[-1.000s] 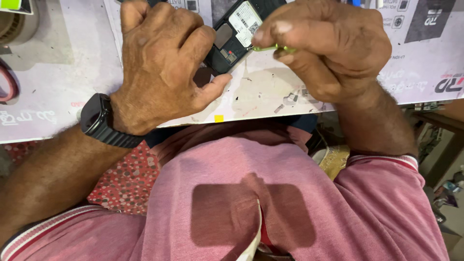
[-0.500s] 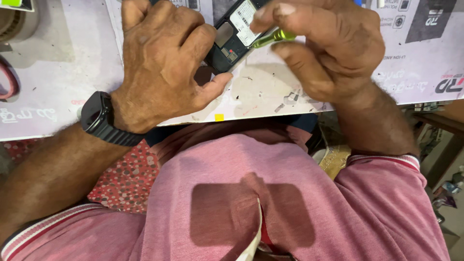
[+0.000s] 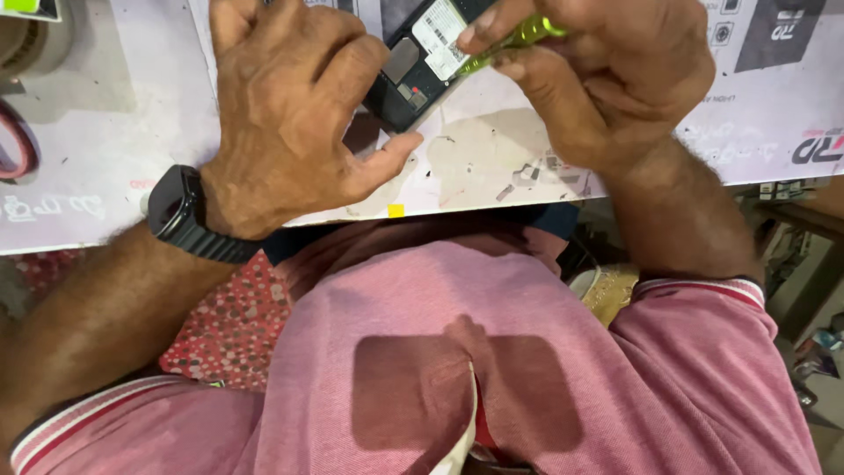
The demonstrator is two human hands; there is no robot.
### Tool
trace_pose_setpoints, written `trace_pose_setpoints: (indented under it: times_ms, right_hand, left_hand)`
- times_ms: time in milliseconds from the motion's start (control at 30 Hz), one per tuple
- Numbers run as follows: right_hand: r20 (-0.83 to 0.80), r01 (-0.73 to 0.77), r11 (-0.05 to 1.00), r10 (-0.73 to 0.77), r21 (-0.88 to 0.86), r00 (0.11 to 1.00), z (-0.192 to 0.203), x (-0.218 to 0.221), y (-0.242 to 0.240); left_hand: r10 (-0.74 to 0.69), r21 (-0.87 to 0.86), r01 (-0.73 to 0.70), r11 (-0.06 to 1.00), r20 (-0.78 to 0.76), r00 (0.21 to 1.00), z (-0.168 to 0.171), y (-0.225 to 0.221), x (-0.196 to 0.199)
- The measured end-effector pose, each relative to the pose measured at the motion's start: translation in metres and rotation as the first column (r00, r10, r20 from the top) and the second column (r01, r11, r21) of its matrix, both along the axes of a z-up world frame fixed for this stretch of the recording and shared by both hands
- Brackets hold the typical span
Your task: The person disassembles the internal components of a mobile phone on a desk using a screwdriver.
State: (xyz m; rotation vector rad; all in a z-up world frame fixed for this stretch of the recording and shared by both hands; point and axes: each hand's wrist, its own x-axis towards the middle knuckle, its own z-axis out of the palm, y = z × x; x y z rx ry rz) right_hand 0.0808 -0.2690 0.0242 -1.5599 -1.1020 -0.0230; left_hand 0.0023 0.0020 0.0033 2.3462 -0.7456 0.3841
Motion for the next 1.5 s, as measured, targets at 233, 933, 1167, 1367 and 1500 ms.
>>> trace_pose_setpoints:
  times_ms: [233, 933, 1167, 1367, 1500]
  right_hand:
    - [0.099, -0.046, 0.999, 0.043, 0.026, 0.994, 0.000, 0.007, 0.002]
    - [0.216, -0.117, 0.992, 0.106, 0.039, 0.971, 0.003, 0.013, 0.007]
    - [0.166, -0.188, 0.982, 0.184, 0.009, 0.969, 0.013, 0.016, 0.002]
    - [0.115, -0.139, 0.990, 0.137, 0.009, 0.984, 0.013, 0.011, 0.000]
    - [0.124, 0.015, 0.999, -0.010, -0.035, 0.992, 0.017, -0.001, 0.003]
  left_hand:
    - [-0.005, -0.009, 0.005, 1.000, -0.009, 1.000, -0.001, -0.001, -0.003]
    - [0.009, 0.027, -0.009, 1.000, -0.012, 1.000, -0.002, -0.004, -0.004]
    - [0.009, 0.030, -0.008, 1.000, -0.018, 1.000, -0.001, -0.004, -0.003]
    - [0.006, 0.029, -0.006, 1.000, -0.014, 1.000, -0.002, -0.004, -0.003]
    - [0.012, 0.026, -0.011, 1.000, -0.016, 1.000, -0.003, -0.005, -0.004]
